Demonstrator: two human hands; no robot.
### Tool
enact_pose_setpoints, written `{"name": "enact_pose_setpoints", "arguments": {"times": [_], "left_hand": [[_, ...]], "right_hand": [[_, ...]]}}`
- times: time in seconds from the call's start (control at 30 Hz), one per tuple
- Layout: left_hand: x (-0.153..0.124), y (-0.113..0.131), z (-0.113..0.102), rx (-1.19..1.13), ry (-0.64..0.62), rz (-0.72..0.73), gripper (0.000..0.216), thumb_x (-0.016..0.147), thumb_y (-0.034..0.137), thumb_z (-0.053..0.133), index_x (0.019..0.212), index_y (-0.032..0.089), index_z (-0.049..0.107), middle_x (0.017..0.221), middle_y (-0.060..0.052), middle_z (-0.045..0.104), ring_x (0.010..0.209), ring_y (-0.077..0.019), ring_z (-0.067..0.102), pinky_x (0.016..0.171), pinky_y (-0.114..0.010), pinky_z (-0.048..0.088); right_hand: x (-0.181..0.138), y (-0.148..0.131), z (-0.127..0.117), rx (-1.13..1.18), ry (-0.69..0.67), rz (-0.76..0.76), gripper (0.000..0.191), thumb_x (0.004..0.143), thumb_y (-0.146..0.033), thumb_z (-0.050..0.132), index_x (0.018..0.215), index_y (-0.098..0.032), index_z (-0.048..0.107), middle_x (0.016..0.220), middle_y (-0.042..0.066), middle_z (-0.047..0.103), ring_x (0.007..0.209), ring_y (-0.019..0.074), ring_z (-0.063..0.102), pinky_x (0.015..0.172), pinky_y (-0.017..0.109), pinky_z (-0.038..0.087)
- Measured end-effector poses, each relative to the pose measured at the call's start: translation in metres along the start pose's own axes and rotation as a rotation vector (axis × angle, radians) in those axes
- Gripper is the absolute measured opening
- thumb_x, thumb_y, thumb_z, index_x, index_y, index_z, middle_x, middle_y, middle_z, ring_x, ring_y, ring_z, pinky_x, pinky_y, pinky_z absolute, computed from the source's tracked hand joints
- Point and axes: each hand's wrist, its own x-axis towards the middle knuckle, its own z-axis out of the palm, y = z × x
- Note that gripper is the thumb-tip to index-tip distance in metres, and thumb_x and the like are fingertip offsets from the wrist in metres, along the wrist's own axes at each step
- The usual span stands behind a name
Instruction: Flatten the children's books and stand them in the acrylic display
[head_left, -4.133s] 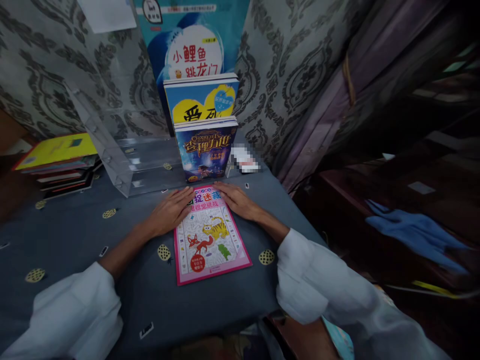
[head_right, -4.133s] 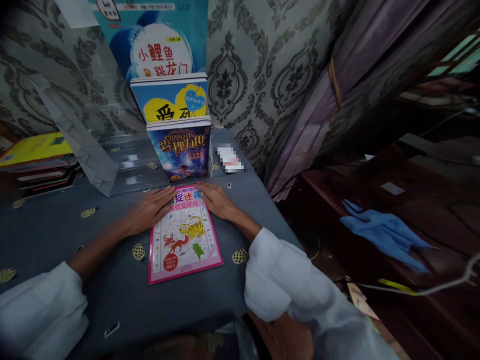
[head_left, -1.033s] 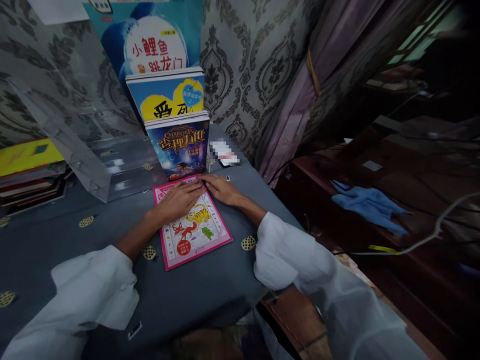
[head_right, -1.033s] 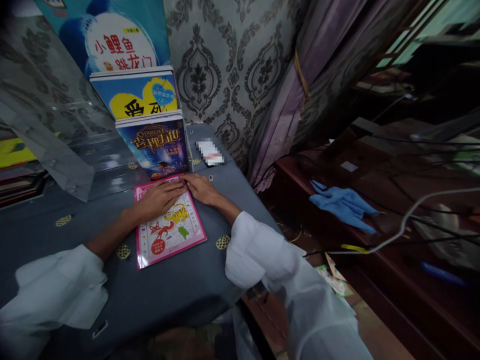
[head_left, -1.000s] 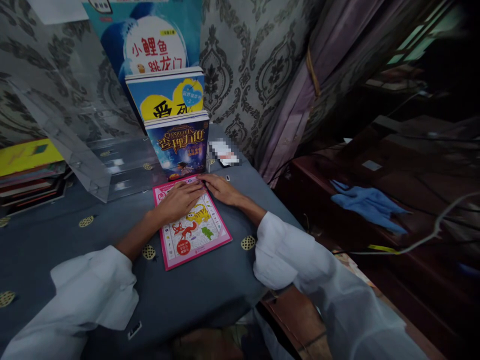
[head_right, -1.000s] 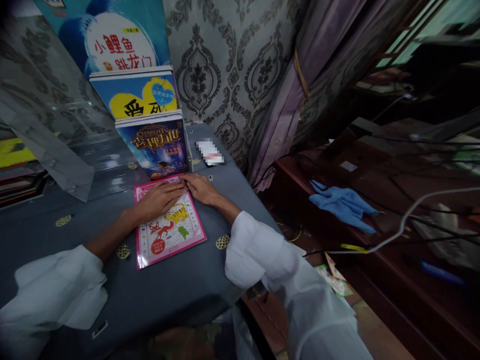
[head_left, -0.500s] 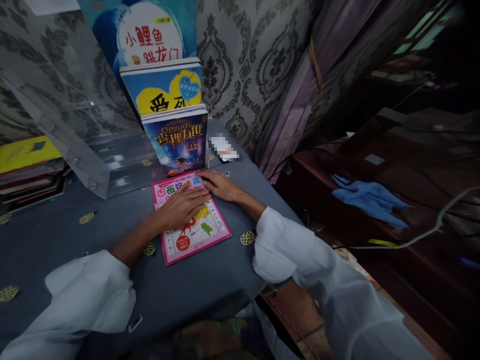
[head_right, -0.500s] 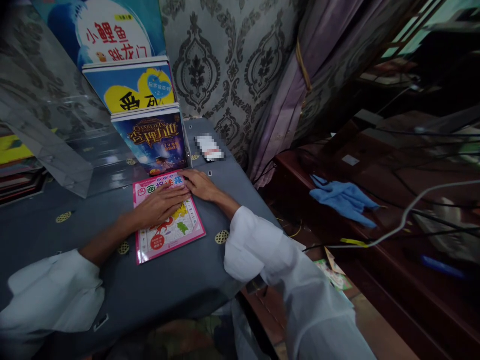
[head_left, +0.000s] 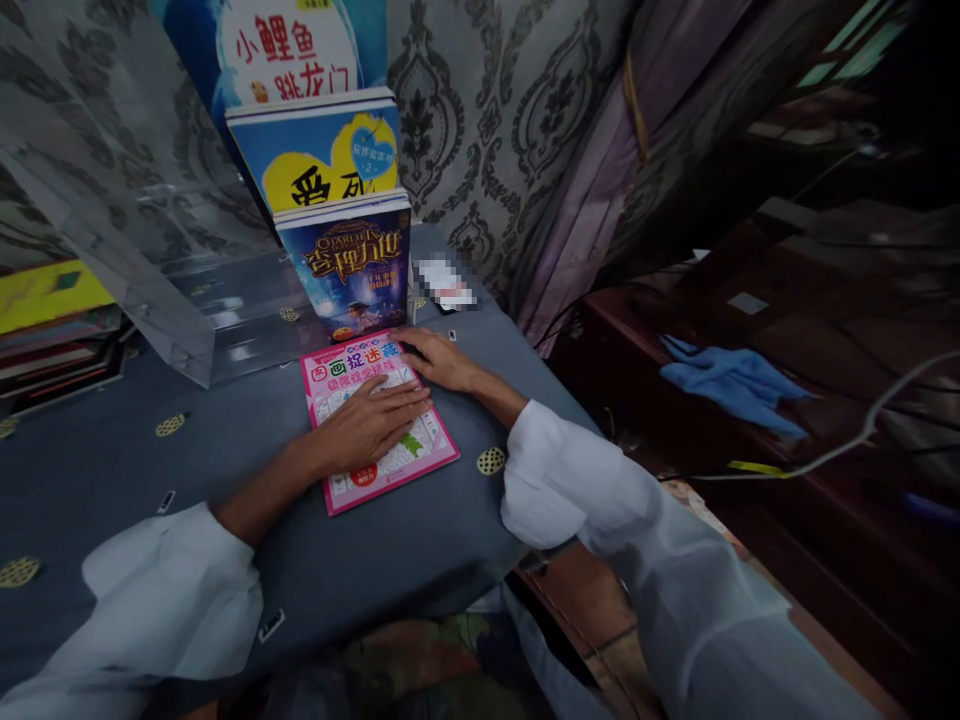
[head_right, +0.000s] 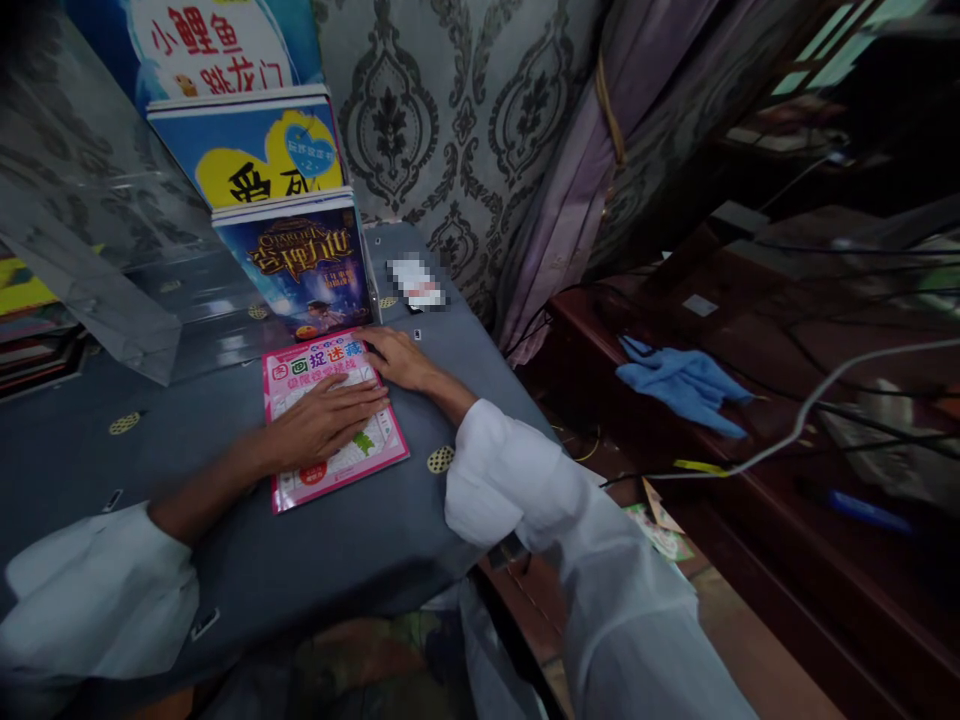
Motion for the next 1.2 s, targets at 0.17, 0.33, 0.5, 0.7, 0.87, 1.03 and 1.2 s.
{"name": "enact_pose_setpoints", "arguments": {"times": [0.17,0.33,0.5,0.7,0.87,1.03,1.2], "left_hand": [[-0.001,0.007,-0.001,-0.011,-0.016,0.026,0.043,0.108,0.032,0.03,0.144,0.022,0.052,0.151,-0.006,0.054,0.142,-0.0224,0.047,0.118,-0.052,0.029],[-0.003,0.016,0.0,-0.039,-0.009,0.077,0.043,0.108,0.029,0.031,0.146,0.023,0.05,0.151,-0.006,0.053,0.144,-0.0211,0.044,0.119,-0.05,0.027],[-0.005,0.028,0.002,-0.055,-0.023,0.11,0.043,0.108,0.028,0.03,0.147,0.021,0.048,0.152,-0.006,0.053,0.145,-0.0211,0.043,0.12,-0.05,0.026],[-0.007,0.038,-0.001,-0.077,-0.061,0.133,0.043,0.107,0.028,0.032,0.148,0.022,0.047,0.154,-0.004,0.05,0.146,-0.0212,0.041,0.123,-0.049,0.02],[-0.008,0.041,-0.004,-0.07,-0.067,0.135,0.043,0.108,0.029,0.032,0.147,0.023,0.048,0.154,-0.003,0.05,0.145,-0.0203,0.042,0.125,-0.048,0.016],[-0.01,0.041,-0.001,-0.091,-0.046,0.124,0.043,0.107,0.03,0.035,0.147,0.024,0.048,0.153,-0.004,0.052,0.146,-0.0199,0.041,0.126,-0.048,0.016],[-0.01,0.04,0.001,-0.115,-0.017,0.115,0.041,0.106,0.029,0.04,0.145,0.024,0.05,0.15,-0.004,0.055,0.145,-0.0196,0.042,0.125,-0.051,0.02]], "right_hand": [[0.001,-0.001,-0.001,0.001,-0.009,0.003,0.04,0.099,-0.021,0.048,0.138,-0.013,0.055,0.143,0.015,0.059,0.133,0.0249,0.054,0.112,0.046,0.043],[0.001,-0.001,-0.001,-0.002,-0.006,0.009,0.041,0.099,-0.02,0.049,0.138,-0.013,0.055,0.143,0.016,0.059,0.133,0.0249,0.054,0.113,0.046,0.042],[0.001,0.001,0.001,0.006,0.005,-0.001,0.04,0.099,-0.021,0.049,0.138,-0.018,0.056,0.143,0.011,0.061,0.133,0.0241,0.054,0.113,0.047,0.042],[0.001,0.002,0.0,-0.005,-0.008,0.004,0.04,0.1,-0.023,0.049,0.139,-0.019,0.054,0.144,0.012,0.06,0.134,0.0243,0.053,0.113,0.048,0.041],[0.0,-0.004,0.0,-0.037,0.001,0.017,0.04,0.1,-0.022,0.048,0.139,-0.018,0.055,0.146,0.012,0.058,0.135,0.0245,0.053,0.113,0.048,0.041],[-0.002,-0.016,0.003,-0.13,0.007,0.073,0.039,0.1,-0.017,0.048,0.136,-0.014,0.059,0.148,0.014,0.056,0.14,0.0264,0.049,0.116,0.049,0.039],[-0.018,-0.032,0.006,-0.167,0.002,0.087,0.039,0.1,-0.016,0.045,0.135,-0.019,0.061,0.149,0.012,0.055,0.141,0.0263,0.049,0.113,0.053,0.041]]}}
